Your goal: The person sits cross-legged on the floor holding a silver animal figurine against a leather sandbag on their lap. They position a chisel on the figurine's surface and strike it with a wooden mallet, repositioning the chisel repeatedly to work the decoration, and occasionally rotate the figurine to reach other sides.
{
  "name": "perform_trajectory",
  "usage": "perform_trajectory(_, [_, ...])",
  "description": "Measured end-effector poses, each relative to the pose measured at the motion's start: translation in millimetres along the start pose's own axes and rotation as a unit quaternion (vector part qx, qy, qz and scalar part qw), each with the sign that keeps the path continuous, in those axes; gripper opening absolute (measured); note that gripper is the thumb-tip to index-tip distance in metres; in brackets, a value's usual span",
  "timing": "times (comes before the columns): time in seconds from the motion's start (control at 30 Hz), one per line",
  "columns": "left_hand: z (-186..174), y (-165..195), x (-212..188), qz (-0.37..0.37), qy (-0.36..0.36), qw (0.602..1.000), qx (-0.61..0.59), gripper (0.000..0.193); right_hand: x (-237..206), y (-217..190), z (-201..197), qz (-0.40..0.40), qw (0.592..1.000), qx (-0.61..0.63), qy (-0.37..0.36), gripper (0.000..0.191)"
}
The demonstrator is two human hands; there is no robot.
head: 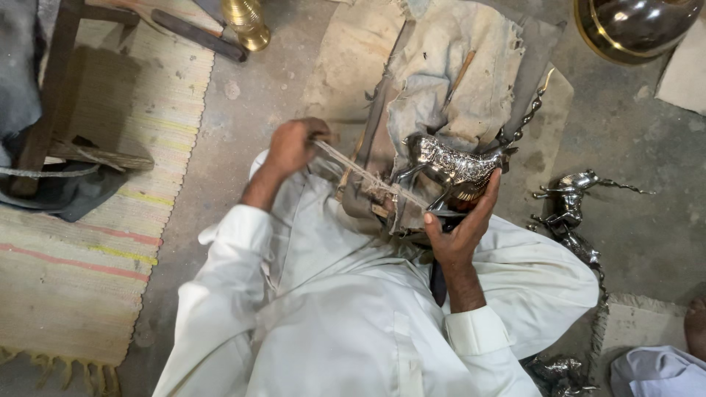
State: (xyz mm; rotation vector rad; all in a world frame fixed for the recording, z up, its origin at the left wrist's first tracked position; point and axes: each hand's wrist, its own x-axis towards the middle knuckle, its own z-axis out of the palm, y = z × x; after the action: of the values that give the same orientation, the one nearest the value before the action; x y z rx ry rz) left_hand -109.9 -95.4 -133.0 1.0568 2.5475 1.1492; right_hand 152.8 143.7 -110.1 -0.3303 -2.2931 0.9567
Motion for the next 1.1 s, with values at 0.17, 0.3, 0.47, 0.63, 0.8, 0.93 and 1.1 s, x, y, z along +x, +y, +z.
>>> perform_trajectory(0.17, [8.3, -26.5, 21.1, -0.100, 0.008, 0.992, 0.070, 0.015, 0.1, -2.0, 1.8, -0.019, 0.999, -0.027, 0.002, 0.113])
perform_trajectory(0.3, [35.4, -22.8, 52.0, -0.163, -0.164, 0.973, 0.004, 0.029, 0.6, -2.2, 2.2, -0.007, 1.000, -0.004, 0.010, 0.113])
perform_trajectory(0.47, [92.2, 9.9, 90.4, -0.044, -0.233, 0.914, -0.331, 0.051, 2.0, -3.9, 1.2, 0.006, 1.000, 0.024, 0.003, 0.115])
perform_trajectory(0.63, [105.9, 13.8, 87.0, -0.151, -0.158, 0.880, -0.422, 0.050, 2.4, -4.7, 0.9, 0.012, 1.000, 0.009, 0.000, 0.118])
perform_trajectory(0.8, [96.6, 8.4, 77.5, -0.184, -0.089, 0.879, -0.431, 0.054, 3.2, -3.1, 1.6, 0.001, 1.000, -0.022, -0.012, 0.120])
perform_trajectory(0.93, [91.0, 17.3, 92.9, -0.295, -0.096, 0.852, -0.422, 0.058, 3.3, -1.6, 2.3, 0.007, 1.000, -0.010, -0.014, 0.120])
perform_trajectory(1.1, [90.5, 20.5, 88.9, -0.296, -0.123, 0.787, -0.527, 0.059, 3.0, 2.0, 3.5, -0.002, 1.000, -0.014, -0.015, 0.120])
